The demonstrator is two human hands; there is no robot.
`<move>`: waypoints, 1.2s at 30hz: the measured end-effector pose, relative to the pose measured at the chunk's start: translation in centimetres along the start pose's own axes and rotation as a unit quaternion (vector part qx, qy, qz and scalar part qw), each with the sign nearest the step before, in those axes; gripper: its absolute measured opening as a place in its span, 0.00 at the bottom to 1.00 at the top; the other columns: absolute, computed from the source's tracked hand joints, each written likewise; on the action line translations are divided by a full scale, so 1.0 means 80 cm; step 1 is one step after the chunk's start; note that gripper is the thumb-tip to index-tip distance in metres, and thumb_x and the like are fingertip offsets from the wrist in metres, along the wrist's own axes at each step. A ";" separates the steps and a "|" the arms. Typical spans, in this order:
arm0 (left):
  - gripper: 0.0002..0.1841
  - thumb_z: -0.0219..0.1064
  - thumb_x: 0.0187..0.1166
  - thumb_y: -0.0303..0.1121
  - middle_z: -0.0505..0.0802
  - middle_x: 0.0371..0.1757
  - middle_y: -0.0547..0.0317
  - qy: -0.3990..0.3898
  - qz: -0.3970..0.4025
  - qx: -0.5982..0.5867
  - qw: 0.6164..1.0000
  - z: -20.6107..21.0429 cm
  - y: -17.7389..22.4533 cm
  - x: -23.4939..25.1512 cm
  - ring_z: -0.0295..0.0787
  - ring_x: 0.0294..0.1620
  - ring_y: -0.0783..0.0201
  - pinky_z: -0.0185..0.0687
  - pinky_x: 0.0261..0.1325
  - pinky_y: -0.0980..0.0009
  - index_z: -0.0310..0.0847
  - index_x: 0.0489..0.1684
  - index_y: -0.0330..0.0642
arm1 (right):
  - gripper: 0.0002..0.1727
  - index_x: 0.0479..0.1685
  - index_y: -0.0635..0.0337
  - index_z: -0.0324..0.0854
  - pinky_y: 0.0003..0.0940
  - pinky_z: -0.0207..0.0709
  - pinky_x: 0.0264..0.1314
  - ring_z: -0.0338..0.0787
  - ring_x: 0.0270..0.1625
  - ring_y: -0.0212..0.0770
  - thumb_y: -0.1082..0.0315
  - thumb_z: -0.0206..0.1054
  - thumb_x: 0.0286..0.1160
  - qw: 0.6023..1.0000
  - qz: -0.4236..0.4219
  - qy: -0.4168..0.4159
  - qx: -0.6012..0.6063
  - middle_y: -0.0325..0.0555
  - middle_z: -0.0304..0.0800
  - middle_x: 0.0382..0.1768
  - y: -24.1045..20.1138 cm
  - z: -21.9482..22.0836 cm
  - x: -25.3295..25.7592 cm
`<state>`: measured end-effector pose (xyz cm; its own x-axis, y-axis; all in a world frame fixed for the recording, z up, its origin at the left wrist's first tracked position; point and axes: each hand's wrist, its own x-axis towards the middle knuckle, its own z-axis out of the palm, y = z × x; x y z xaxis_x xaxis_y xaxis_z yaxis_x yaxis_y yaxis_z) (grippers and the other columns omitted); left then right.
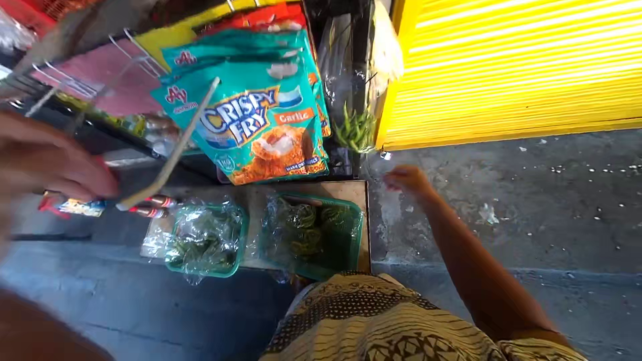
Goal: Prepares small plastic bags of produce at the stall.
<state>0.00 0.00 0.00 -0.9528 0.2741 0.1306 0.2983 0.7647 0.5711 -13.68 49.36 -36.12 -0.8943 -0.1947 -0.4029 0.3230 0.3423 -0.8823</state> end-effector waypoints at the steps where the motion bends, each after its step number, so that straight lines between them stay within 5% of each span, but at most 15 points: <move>1: 0.08 0.62 0.81 0.39 0.92 0.32 0.69 0.029 -0.027 0.191 0.981 0.048 0.013 -0.024 0.90 0.32 0.73 0.88 0.38 0.72 0.85 0.37 0.49 | 0.16 0.61 0.75 0.81 0.48 0.86 0.56 0.92 0.47 0.51 0.69 0.63 0.86 0.998 0.019 -0.050 -0.028 0.64 0.90 0.51 0.019 0.028 -0.005; 3: 0.16 0.60 0.84 0.38 0.92 0.42 0.38 0.049 -0.078 0.337 0.937 0.139 0.031 -0.036 0.89 0.45 0.38 0.77 0.54 0.35 0.89 0.48 0.34 | 0.16 0.59 0.72 0.84 0.51 0.83 0.66 0.92 0.56 0.53 0.68 0.65 0.83 0.989 0.002 -0.110 -0.095 0.64 0.90 0.56 0.042 0.078 -0.013; 4: 0.15 0.59 0.85 0.33 0.92 0.43 0.33 0.015 -0.078 0.331 0.940 0.172 0.041 -0.033 0.90 0.47 0.32 0.77 0.54 0.29 0.88 0.49 0.29 | 0.15 0.59 0.69 0.86 0.56 0.79 0.71 0.89 0.63 0.56 0.68 0.67 0.80 0.981 -0.026 -0.119 -0.149 0.63 0.89 0.59 0.045 0.097 -0.017; 8: 0.12 0.59 0.82 0.30 0.95 0.42 0.49 -0.057 -0.002 0.214 0.975 0.270 0.051 -0.022 0.93 0.48 0.48 0.79 0.61 0.38 0.91 0.47 0.37 | 0.42 0.78 0.52 0.78 0.86 0.40 0.82 0.55 0.90 0.72 0.61 0.86 0.54 0.888 -0.092 -0.203 -0.401 0.64 0.65 0.85 0.044 0.144 -0.031; 11: 0.13 0.58 0.84 0.28 0.94 0.53 0.42 -0.226 -0.056 0.173 0.957 0.331 0.047 -0.016 0.90 0.59 0.41 0.73 0.68 0.37 0.88 0.57 0.36 | 0.41 0.82 0.53 0.76 0.89 0.19 0.82 0.33 0.95 0.73 0.69 0.82 0.59 0.833 -0.096 -0.233 -0.492 0.60 0.49 0.94 0.075 0.155 -0.025; 14: 0.23 0.61 0.87 0.35 0.82 0.76 0.38 -0.379 -0.153 0.082 0.909 0.406 0.005 -0.005 0.77 0.79 0.39 0.67 0.79 0.38 0.73 0.79 0.36 | 0.19 0.67 0.57 0.87 0.84 0.22 0.86 0.46 0.95 0.67 0.75 0.64 0.80 0.847 -0.122 -0.209 -0.473 0.52 0.71 0.86 0.075 0.148 -0.015; 19: 0.49 0.77 0.73 0.41 0.57 0.95 0.47 -0.250 -0.231 -0.022 0.940 0.534 -0.053 0.007 0.53 0.94 0.46 0.51 0.90 0.41 0.49 0.95 0.43 | 0.16 0.64 0.65 0.85 0.79 0.34 0.88 0.75 0.82 0.62 0.69 0.56 0.91 0.862 -0.172 -0.274 -0.391 0.59 0.88 0.67 -0.016 0.152 -0.032; 21: 0.29 0.70 0.79 0.35 0.76 0.84 0.41 -0.150 -0.206 -0.103 0.961 0.557 -0.061 0.017 0.67 0.88 0.47 0.55 0.90 0.48 0.73 0.81 0.34 | 0.16 0.61 0.67 0.85 0.73 0.41 0.88 0.80 0.77 0.59 0.68 0.55 0.91 0.863 -0.163 -0.293 -0.377 0.60 0.89 0.63 -0.056 0.137 -0.040; 22: 0.18 0.67 0.81 0.32 0.89 0.68 0.39 -0.085 -0.183 -0.157 0.967 0.562 -0.059 0.024 0.83 0.74 0.50 0.71 0.81 0.54 0.85 0.64 0.29 | 0.16 0.56 0.69 0.87 0.70 0.52 0.84 0.85 0.69 0.59 0.67 0.56 0.90 0.878 -0.180 -0.276 -0.347 0.61 0.91 0.57 -0.065 0.120 -0.044; 24: 0.15 0.61 0.86 0.32 0.94 0.54 0.42 -0.052 -0.169 -0.274 0.945 0.547 -0.041 0.044 0.92 0.59 0.57 0.83 0.70 0.61 0.86 0.56 0.27 | 0.19 0.52 0.70 0.88 0.58 0.78 0.69 0.91 0.58 0.53 0.59 0.62 0.86 0.937 -0.241 -0.168 -0.188 0.59 0.92 0.51 -0.061 0.074 -0.056; 28: 0.13 0.61 0.86 0.33 0.93 0.42 0.52 0.025 -0.142 -0.395 0.907 0.496 0.015 0.084 0.92 0.47 0.67 0.87 0.60 0.65 0.84 0.47 0.27 | 0.63 0.85 0.54 0.62 0.45 0.84 0.68 0.85 0.72 0.43 0.22 0.75 0.48 0.952 -0.243 -0.093 0.162 0.45 0.85 0.72 -0.055 0.021 -0.081; 30: 0.13 0.60 0.87 0.31 0.94 0.43 0.53 0.043 -0.118 -0.426 0.896 0.474 0.041 0.105 0.92 0.47 0.69 0.89 0.59 0.67 0.84 0.51 0.27 | 0.59 0.87 0.59 0.57 0.42 0.85 0.69 0.89 0.67 0.42 0.46 0.86 0.53 0.937 -0.251 -0.120 0.212 0.47 0.87 0.68 -0.072 0.023 -0.089; 32: 0.15 0.56 0.89 0.31 0.93 0.44 0.51 0.060 -0.092 -0.440 0.892 0.457 0.063 0.126 0.93 0.45 0.67 0.91 0.56 0.66 0.82 0.55 0.24 | 0.28 0.65 0.67 0.79 0.35 0.90 0.58 0.94 0.49 0.35 0.71 0.78 0.62 0.940 -0.257 -0.027 0.222 0.44 0.94 0.48 -0.102 0.029 -0.093; 34: 0.17 0.54 0.91 0.32 0.94 0.43 0.49 0.095 -0.073 -0.435 0.892 0.443 0.082 0.148 0.95 0.42 0.65 0.93 0.51 0.66 0.82 0.57 0.23 | 0.05 0.40 0.63 0.89 0.34 0.89 0.53 0.92 0.42 0.33 0.76 0.73 0.68 0.933 -0.278 0.052 0.224 0.40 0.94 0.37 -0.132 0.020 -0.088; 36: 0.16 0.59 0.88 0.30 0.93 0.48 0.46 0.140 -0.056 -0.448 0.881 0.429 0.102 0.173 0.94 0.42 0.63 0.93 0.48 0.65 0.78 0.64 0.25 | 0.02 0.36 0.61 0.88 0.35 0.91 0.49 0.92 0.38 0.33 0.76 0.70 0.73 0.927 -0.300 0.079 0.210 0.39 0.92 0.34 -0.168 0.009 -0.087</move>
<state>-8.77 30.04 -21.37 -0.9874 -0.0240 0.1567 0.1573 -0.0241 0.9873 -11.57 45.43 -21.68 -0.9755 -0.0853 0.2026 -0.1850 -0.1790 -0.9663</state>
